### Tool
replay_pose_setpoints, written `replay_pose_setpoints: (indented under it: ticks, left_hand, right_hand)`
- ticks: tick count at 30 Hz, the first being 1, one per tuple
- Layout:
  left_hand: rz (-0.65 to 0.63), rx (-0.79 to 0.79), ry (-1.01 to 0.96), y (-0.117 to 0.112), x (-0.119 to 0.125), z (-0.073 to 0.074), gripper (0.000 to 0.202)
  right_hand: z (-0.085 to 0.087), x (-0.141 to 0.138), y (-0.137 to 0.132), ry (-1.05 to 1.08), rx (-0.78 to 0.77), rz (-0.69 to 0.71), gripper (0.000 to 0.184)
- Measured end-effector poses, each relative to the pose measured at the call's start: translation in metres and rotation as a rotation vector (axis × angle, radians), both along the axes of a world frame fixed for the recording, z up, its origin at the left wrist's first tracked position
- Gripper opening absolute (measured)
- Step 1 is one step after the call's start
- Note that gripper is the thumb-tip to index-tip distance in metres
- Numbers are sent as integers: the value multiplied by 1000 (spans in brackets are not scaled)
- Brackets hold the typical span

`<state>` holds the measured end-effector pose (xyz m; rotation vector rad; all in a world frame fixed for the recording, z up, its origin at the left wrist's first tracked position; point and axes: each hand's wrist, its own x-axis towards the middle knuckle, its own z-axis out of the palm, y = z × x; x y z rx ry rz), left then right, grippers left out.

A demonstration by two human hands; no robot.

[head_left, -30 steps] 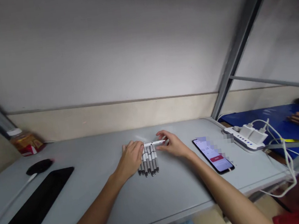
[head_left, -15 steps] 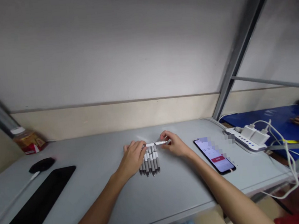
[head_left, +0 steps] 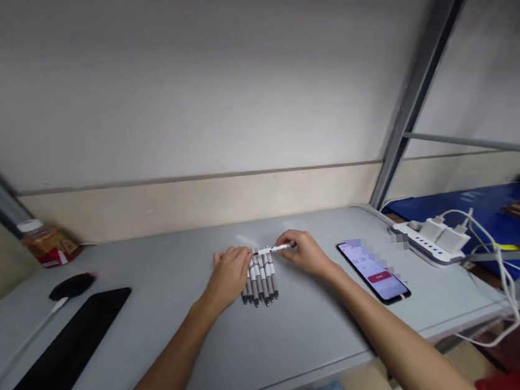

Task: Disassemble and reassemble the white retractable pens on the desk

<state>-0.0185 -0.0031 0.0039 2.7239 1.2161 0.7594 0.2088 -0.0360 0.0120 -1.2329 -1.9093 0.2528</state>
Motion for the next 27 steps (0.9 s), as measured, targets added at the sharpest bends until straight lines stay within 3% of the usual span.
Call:
replay_pose_setpoints:
  ticks: [9, 18, 27]
  left_hand:
    - [45, -13, -8, 4, -4, -1, 31]
    - [63, -40, 0, 5, -4, 1, 29]
    - [80, -39, -1, 6, -5, 1, 29]
  right_hand:
    - [-8, 22, 7, -207, 23, -200, 18]
    - [-7, 20, 5, -234, 113, -143, 19]
    - [-6, 20, 6, -114, 145, -70, 20]
